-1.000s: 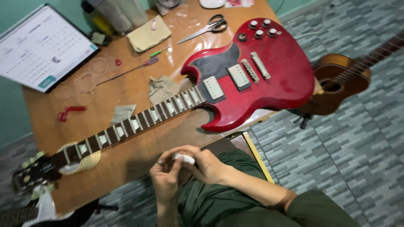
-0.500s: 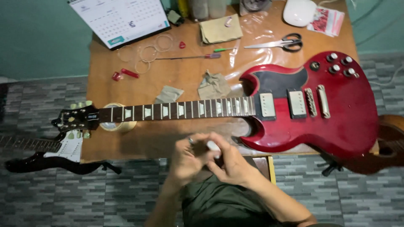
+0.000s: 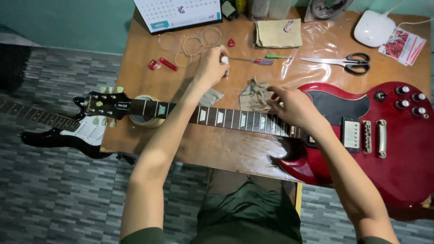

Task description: Cleaning the body and hardware of an electric guitar using a cloth and spray cleaner.

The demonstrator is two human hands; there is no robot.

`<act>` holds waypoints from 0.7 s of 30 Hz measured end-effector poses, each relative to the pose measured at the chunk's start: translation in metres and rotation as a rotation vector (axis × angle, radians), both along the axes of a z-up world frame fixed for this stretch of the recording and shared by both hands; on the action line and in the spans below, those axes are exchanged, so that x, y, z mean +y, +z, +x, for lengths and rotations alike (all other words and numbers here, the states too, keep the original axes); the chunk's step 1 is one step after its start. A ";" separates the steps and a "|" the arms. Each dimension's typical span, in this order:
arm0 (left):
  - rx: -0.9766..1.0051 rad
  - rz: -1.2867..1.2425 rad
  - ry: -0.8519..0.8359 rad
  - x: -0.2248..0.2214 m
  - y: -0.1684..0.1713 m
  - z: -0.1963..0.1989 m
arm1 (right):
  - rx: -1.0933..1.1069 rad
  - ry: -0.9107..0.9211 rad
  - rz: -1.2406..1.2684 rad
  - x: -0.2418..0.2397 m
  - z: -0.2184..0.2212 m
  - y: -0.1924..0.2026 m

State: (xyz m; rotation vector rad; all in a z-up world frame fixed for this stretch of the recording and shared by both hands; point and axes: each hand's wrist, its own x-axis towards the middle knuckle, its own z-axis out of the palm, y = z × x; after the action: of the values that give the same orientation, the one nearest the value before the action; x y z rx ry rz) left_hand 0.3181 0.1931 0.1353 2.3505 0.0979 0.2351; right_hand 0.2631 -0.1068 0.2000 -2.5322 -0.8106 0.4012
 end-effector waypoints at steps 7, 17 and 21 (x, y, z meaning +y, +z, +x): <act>0.036 0.133 0.008 0.012 -0.030 0.018 | -0.155 0.049 -0.260 0.055 0.054 -0.049; 0.213 -0.003 -0.064 0.003 0.014 -0.003 | -0.160 0.005 -0.403 0.082 0.076 -0.055; 0.274 0.076 -0.023 0.007 -0.002 0.000 | -0.248 0.080 -0.308 0.070 0.094 -0.109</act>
State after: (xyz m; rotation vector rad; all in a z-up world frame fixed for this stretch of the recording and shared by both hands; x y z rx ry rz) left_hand 0.3179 0.2004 0.1335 2.4465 0.1974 -0.0981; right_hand 0.3571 -0.0367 0.0913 -2.8834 -1.0121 0.2562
